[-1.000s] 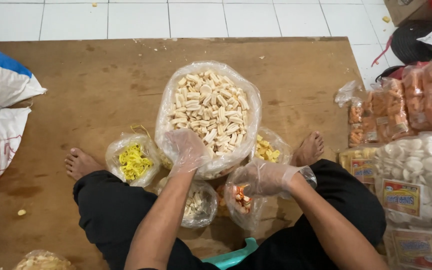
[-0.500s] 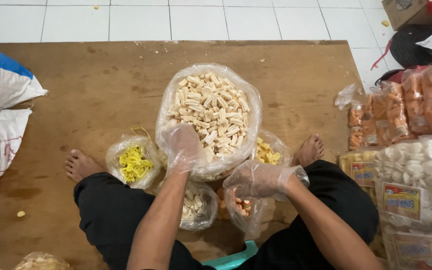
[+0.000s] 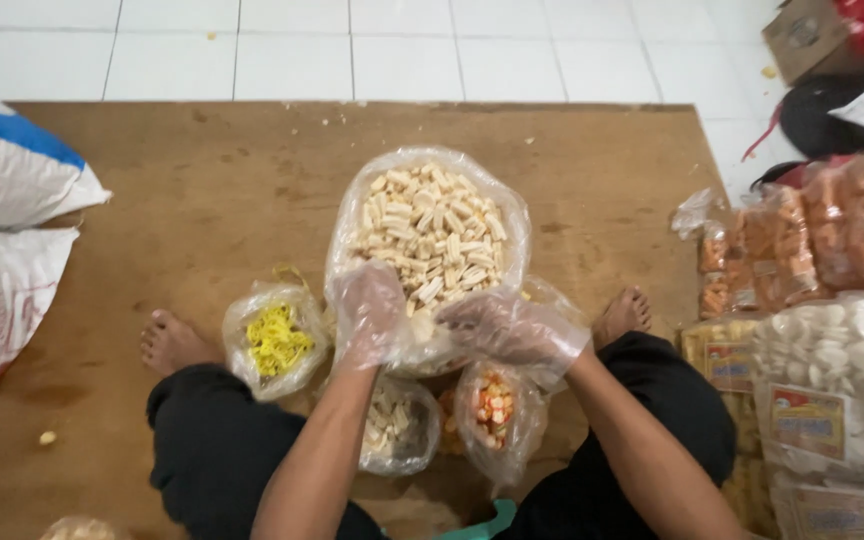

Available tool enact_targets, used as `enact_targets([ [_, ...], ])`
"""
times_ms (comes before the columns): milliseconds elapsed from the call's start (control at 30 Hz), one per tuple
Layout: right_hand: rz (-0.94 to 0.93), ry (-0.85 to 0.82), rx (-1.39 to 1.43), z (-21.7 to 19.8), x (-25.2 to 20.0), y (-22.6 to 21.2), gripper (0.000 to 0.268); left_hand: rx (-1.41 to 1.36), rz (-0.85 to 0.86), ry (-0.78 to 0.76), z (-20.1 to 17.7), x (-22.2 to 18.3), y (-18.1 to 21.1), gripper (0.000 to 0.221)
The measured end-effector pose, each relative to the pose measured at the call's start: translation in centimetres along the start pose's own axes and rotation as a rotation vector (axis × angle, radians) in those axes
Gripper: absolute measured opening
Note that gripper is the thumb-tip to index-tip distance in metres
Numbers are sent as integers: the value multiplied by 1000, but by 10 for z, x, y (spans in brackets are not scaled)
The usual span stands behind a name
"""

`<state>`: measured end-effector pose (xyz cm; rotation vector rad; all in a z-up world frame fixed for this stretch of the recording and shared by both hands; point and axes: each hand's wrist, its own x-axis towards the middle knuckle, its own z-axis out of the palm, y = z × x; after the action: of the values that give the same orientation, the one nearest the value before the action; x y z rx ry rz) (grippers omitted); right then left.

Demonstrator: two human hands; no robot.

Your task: Sorting various snack items from a large central bag into smaller plastic bags by hand.

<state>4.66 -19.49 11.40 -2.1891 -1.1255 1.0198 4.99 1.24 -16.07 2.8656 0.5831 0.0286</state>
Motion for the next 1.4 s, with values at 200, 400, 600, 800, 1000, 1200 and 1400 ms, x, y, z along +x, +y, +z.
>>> enact_targets([
  [200,82,217,160,36,21,15,46,18,-54,-117,-95,-31,21,22],
  [400,16,407,151,60,40,34,66,-195,-99,-189,-188,-56,28,44],
  [600,-137,627,23,81,59,61,60,-554,38,-328,-248,-92,19,28],
  [800,-330,856,26,63,67,12,34,-391,65,-364,-283,-91,12,28],
  [1000,-315,544,79,72,75,25,10,-308,91,-420,-202,-74,-2,33],
  [1200,-264,593,55,73,72,30,12,-523,106,-373,-223,-74,-10,29],
  [1400,-237,685,5,65,71,29,12,-764,9,-272,-262,-70,-17,23],
])
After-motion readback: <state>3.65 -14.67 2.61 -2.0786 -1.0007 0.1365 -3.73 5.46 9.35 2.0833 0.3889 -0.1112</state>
